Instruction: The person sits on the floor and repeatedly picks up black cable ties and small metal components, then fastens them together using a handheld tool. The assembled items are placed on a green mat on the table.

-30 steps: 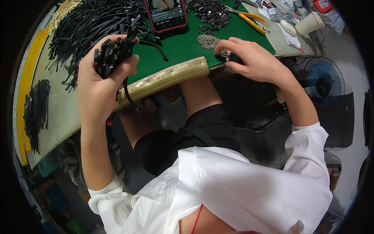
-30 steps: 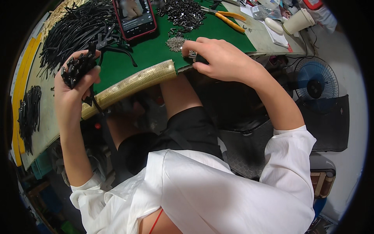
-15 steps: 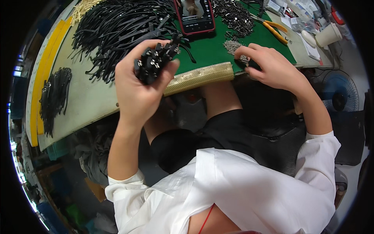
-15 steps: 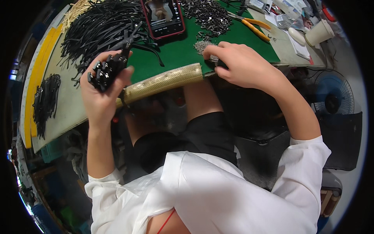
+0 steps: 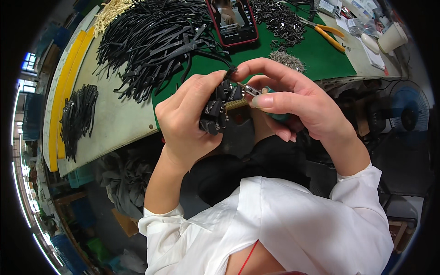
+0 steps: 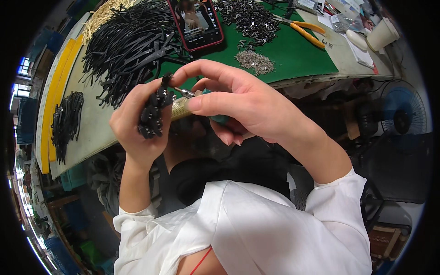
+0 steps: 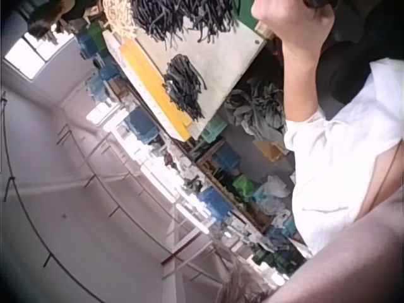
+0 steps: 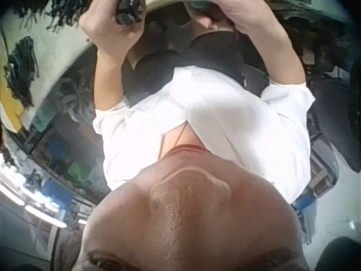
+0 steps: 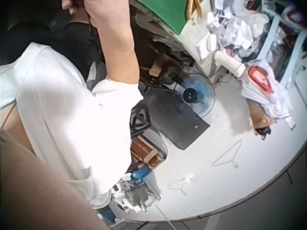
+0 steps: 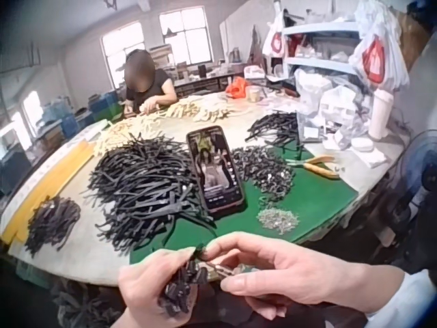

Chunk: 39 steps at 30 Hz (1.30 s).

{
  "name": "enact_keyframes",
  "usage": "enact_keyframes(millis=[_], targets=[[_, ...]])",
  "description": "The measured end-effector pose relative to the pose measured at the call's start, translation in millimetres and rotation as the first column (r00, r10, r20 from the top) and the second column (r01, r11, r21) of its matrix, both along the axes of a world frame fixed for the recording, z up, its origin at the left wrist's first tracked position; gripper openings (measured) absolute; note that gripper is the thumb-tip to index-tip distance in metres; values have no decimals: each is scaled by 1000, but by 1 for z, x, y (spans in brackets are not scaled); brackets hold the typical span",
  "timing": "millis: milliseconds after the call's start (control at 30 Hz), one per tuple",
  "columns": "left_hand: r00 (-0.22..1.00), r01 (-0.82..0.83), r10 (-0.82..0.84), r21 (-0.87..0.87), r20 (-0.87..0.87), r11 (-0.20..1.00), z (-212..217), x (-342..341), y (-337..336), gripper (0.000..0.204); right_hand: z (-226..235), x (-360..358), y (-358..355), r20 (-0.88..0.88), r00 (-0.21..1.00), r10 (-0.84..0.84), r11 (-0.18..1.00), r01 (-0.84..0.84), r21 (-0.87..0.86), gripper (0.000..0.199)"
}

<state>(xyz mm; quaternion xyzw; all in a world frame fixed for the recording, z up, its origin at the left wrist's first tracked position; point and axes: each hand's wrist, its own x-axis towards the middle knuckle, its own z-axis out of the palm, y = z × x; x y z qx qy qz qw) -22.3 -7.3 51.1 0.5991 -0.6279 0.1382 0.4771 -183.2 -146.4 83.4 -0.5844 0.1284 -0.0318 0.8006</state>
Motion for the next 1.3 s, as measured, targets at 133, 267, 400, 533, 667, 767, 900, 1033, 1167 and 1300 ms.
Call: enact_keyframes(millis=[133,267,400,533,667,767,900,1033,1167,1300], targets=[[998,-10,10,-9,65,1000,-2,0,1,37,1,1,2,-15,1000,-5,994,6,108,35],[994,-10,7,29,109,1000,-5,3,3,41,-11,3,8,21,998,-65,997,65,-30,26],[994,-23,7,137,113,990,-4,8,6,42,-24,10,16,157,974,-165,908,212,-362,26],[981,-105,69,196,184,975,-7,15,-4,42,-40,22,18,370,912,-177,309,408,-859,42],[920,-345,311,119,239,931,-1,30,-16,40,-36,22,21,233,950,-207,380,297,-876,51],[819,-471,413,58,398,880,5,77,-30,32,-46,13,15,200,957,-211,455,277,-846,53],[809,-511,297,358,507,781,5,105,-39,30,-52,-7,-9,164,942,-294,443,287,-850,49],[753,-564,160,499,639,658,-7,120,-45,25,-44,-26,-37,115,911,-397,476,311,-823,42],[781,-508,187,433,595,745,-12,135,-41,28,-34,-31,-59,-23,913,-407,469,187,-863,35],[880,-382,193,403,435,832,-4,142,-40,31,-40,-38,-79,-45,970,-240,251,17,-968,34]])
